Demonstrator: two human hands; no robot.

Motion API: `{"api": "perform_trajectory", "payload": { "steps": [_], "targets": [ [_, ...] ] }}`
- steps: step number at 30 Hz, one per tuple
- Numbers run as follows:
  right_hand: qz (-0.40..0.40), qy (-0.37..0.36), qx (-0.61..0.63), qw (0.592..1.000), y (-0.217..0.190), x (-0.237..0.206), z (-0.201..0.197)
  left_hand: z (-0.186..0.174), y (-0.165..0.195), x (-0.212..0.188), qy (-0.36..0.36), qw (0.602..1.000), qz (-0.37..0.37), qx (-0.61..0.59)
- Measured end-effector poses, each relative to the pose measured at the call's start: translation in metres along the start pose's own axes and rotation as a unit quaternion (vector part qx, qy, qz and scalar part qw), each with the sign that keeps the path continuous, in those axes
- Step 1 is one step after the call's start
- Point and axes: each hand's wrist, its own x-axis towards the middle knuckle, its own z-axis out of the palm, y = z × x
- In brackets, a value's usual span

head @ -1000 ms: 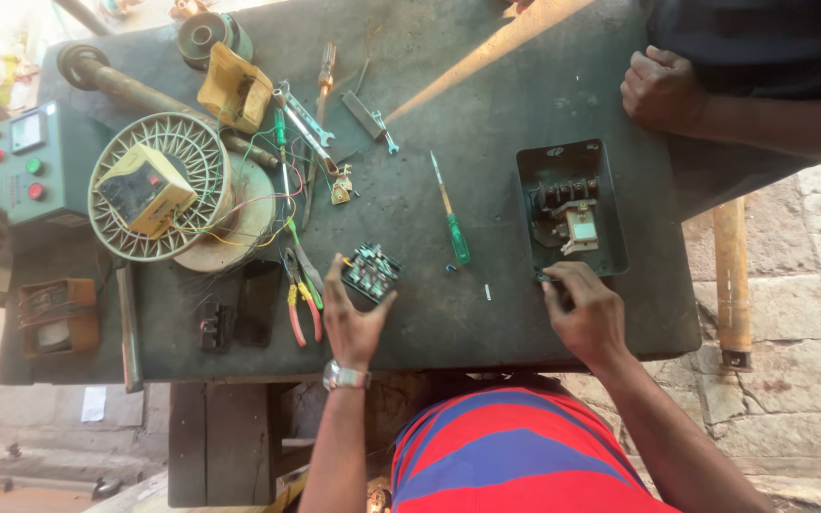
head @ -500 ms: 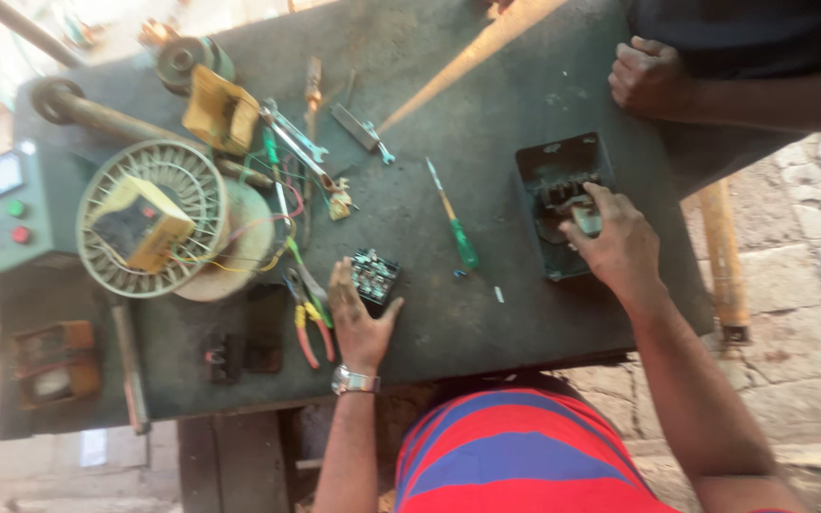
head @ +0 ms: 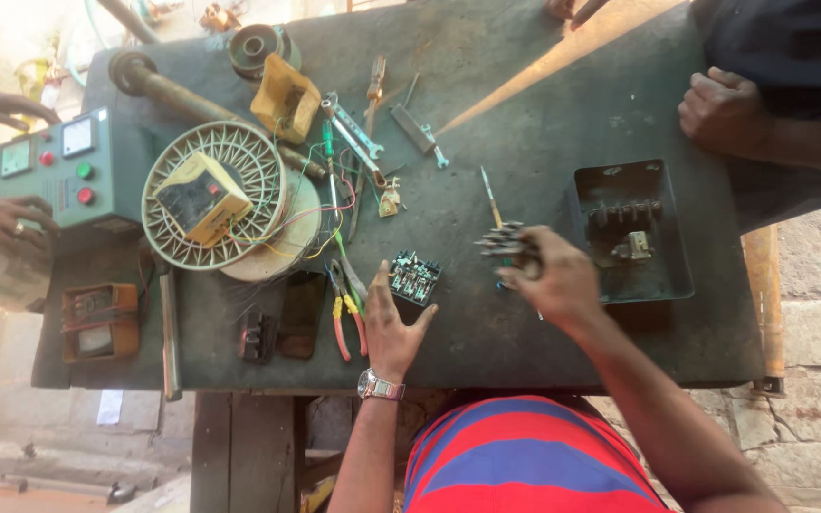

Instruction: The person disassembles a small black electrical component using a screwdriver, removes internal parts, and places them on the table. They then reassemble the component and tighten screws. The work is performed at a cluttered workbench with various tools and parts visible.

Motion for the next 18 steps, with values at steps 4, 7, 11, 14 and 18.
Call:
{"api": "perform_trajectory", "payload": {
  "steps": [4,7,11,14,18],
  "targets": [
    [-0.007,0.026,0.05,0.998,-0.008,0.02,0.054,-0.001,0.002,-0.003,-0.006,1.0,-0.006,0.004],
    [-0.054,0.077,0.044,0.995,-0.008,0.025,0.075,-0.002,0.005,-0.003,0.0,1.0,0.006,0.013],
    [-0.07,0.062,0.043,0.995,0.001,0.022,0.076,-0.011,0.02,0.002,0.007,1.0,-0.004,0.005],
    [-0.1,0.075,0.04,0.991,0.011,0.006,0.063,-0.029,0.045,0.001,0.025,0.998,0.004,-0.053],
    [-0.074,0.089,0.035,0.993,0.028,-0.028,0.032,-0.069,0.08,-0.018,-0.193,0.887,0.085,-0.411]
  ]
}}
